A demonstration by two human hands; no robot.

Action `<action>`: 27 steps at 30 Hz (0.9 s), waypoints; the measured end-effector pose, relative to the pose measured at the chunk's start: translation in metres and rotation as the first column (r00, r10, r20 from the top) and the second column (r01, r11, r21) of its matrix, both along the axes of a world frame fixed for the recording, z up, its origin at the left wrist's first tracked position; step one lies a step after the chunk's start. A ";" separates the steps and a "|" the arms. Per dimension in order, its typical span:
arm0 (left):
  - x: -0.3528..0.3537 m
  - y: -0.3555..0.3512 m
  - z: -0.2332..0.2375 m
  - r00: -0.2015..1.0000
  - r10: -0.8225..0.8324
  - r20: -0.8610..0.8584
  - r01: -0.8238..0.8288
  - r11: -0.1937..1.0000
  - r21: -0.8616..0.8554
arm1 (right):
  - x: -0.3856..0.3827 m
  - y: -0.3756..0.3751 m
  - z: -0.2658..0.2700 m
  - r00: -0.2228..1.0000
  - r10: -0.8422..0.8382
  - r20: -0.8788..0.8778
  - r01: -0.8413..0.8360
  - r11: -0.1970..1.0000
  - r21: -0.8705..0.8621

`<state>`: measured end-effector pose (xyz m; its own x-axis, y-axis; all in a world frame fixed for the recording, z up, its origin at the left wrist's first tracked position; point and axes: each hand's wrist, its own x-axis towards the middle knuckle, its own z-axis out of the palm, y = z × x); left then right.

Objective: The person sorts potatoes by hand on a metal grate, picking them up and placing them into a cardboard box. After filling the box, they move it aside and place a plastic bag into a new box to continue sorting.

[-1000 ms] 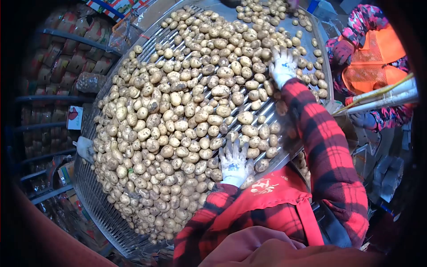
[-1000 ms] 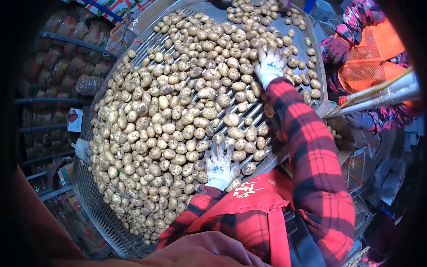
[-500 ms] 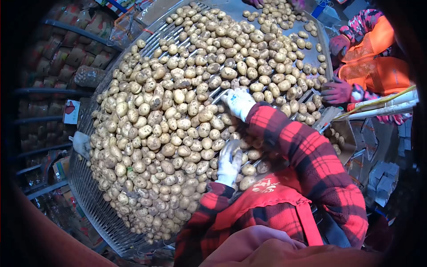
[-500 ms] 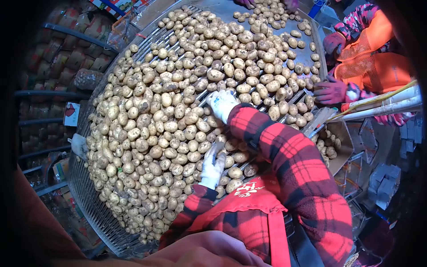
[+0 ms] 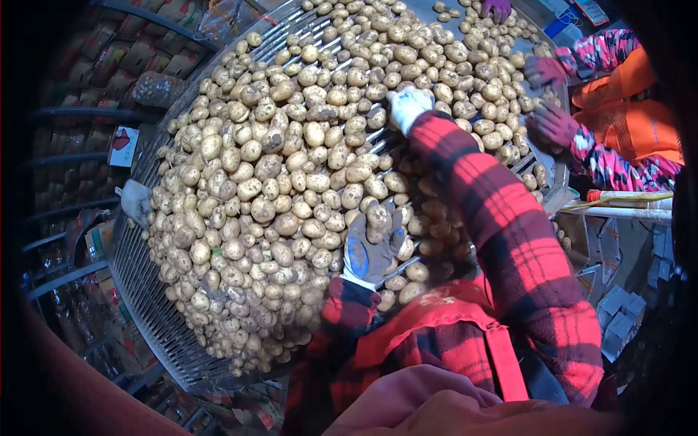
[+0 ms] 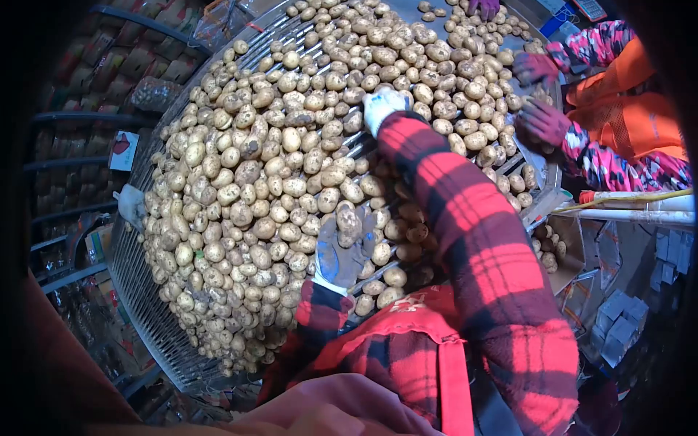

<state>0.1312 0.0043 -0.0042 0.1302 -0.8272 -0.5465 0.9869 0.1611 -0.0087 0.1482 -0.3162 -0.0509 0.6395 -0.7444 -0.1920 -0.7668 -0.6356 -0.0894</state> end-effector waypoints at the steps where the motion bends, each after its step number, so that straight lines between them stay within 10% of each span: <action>1: 0.002 0.005 -0.005 0.999 0.019 -0.035 -0.022 0.998 -0.061 | 0.000 0.001 0.015 0.997 0.072 -0.042 -0.069 0.995 0.066; 5: 0.005 0.010 -0.009 0.997 0.078 -0.028 -0.081 0.990 -0.119 | -0.038 0.006 0.036 0.967 0.060 0.246 -0.185 0.830 0.526; 8: 0.003 0.013 -0.003 0.991 0.115 0.066 -0.113 0.993 -0.028 | -0.093 0.012 0.016 0.766 -0.257 0.589 -0.440 0.459 0.772; 9: 0.002 0.016 -0.007 0.988 0.129 0.088 -0.127 0.992 -0.027 | -0.112 0.026 0.028 0.727 -0.511 0.459 -0.452 0.147 0.880; 10: 0.001 0.018 -0.011 0.986 0.128 0.107 -0.126 0.992 -0.027 | -0.137 0.049 0.043 0.667 -0.705 0.241 -0.489 -0.170 0.856; 14: -0.009 0.015 -0.013 0.945 0.075 0.318 -0.057 0.996 -0.066 | -0.173 0.113 0.036 0.460 -0.886 0.053 -0.867 -0.436 0.242; 16: -0.015 0.012 -0.010 0.932 0.047 0.360 -0.011 0.995 -0.101 | -0.179 0.140 0.032 0.359 -0.932 -0.041 -0.912 -0.360 0.198; 17: -0.018 0.011 -0.006 0.945 0.034 0.325 0.006 0.993 -0.121 | -0.194 0.153 0.036 0.252 -0.966 0.050 -0.835 -0.192 0.515; 18: -0.021 0.010 -0.004 0.957 0.021 0.290 0.020 0.990 -0.139 | -0.206 0.174 0.028 0.049 -0.772 0.634 -0.839 0.312 0.445; 19: -0.032 0.006 -0.006 0.648 -0.055 0.760 0.105 0.994 -0.017 | -0.226 0.178 0.037 0.190 -0.731 0.655 -0.749 0.323 0.578; 20: -0.034 0.009 -0.006 0.644 -0.067 0.762 0.123 0.992 -0.017 | -0.254 0.177 0.046 0.333 -0.687 0.646 -0.634 0.344 0.693; 22: -0.038 0.009 0.007 0.933 -0.014 0.360 0.080 0.982 -0.170 | -0.322 0.186 0.041 0.219 -0.875 0.433 -0.649 0.201 0.734; 23: -0.041 0.011 0.004 0.834 -0.030 0.551 0.174 0.962 -0.211 | -0.351 0.191 0.041 0.159 -0.791 0.591 -0.521 0.441 0.731; 24: -0.047 0.008 -0.010 0.284 -0.160 0.945 0.207 0.973 0.102 | -0.379 0.195 0.042 0.132 -0.668 0.733 -0.354 0.658 0.664; 26: -0.050 0.007 -0.027 0.018 -0.220 0.975 0.259 0.943 0.208 | -0.445 0.187 0.043 -0.331 -0.931 -0.156 -0.677 0.119 0.727; 27: -0.056 0.004 -0.016 0.587 -0.210 0.782 0.252 0.965 0.070 | -0.466 0.183 0.027 -0.582 -0.812 -0.048 -0.343 0.191 0.920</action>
<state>0.0756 0.0079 -0.0199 0.2880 -0.9112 -0.2947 0.6270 -0.0532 0.7772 -0.3176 -0.1332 -0.0234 0.0246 -0.7676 -0.6404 0.7297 0.4516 -0.5133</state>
